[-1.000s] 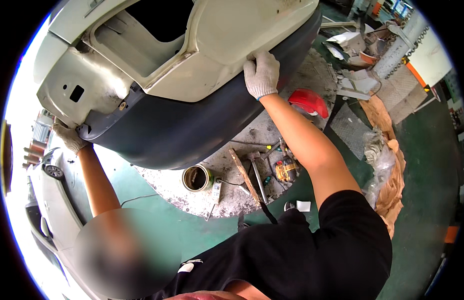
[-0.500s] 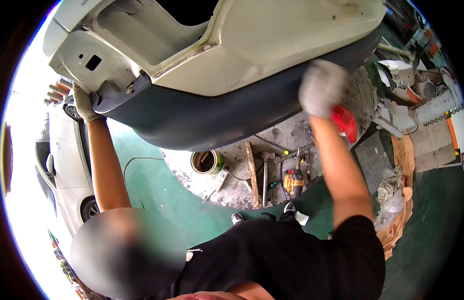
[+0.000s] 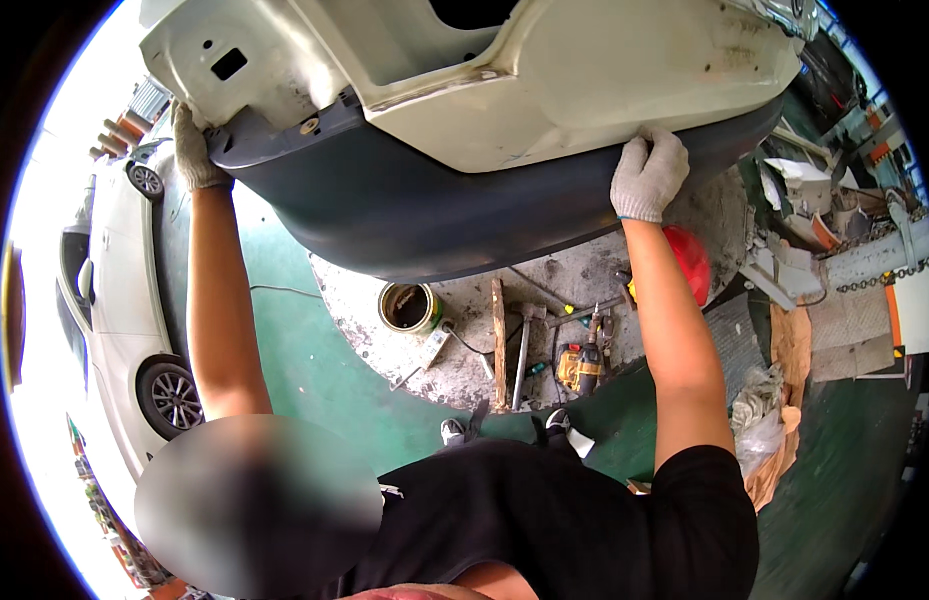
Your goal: The person installs a white car bumper onto a white vehicle in a garage. They align the bumper, insert fasteners by hand, and use a cordless drill to secure it in place.
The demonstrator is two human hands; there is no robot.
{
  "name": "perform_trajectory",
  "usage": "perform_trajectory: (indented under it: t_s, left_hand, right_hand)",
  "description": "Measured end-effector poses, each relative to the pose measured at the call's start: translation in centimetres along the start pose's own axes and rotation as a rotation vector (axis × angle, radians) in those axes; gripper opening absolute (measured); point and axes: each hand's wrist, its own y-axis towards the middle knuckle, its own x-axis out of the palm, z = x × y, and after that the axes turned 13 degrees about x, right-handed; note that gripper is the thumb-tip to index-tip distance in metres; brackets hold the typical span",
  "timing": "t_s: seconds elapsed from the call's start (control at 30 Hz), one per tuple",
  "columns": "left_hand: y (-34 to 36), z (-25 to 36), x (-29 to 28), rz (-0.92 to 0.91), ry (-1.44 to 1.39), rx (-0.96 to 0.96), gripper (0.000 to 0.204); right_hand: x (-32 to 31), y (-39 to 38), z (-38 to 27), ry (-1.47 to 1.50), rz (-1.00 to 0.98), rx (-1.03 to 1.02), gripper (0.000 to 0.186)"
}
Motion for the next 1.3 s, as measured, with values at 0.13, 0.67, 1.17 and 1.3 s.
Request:
perform_trajectory:
  t_s: [0.13,0.67,1.17,1.3]
  left_hand:
    - [0.3,0.5,0.2,-0.07,-0.055,-0.019,0.041]
    - [7.3,0.5,-9.5,0.413,0.411,0.538,0.073]
    - [-7.1,-5.1,-4.6,0.036,0.091,-0.352,0.07]
    - [-9.9,-7.0,-5.8,-0.008,0.502,-0.176,0.066]
  right_hand:
    - [0.1,0.2,0.2,-0.016,-0.024,0.011,0.017]
    - [0.0,-0.1,3.2,-0.096,-0.108,0.109,0.027]
    - [0.2,0.3,2.1,-0.134,-0.153,0.135,0.039]
    - [0.0,0.3,2.0,-0.162,-0.172,0.158,0.042]
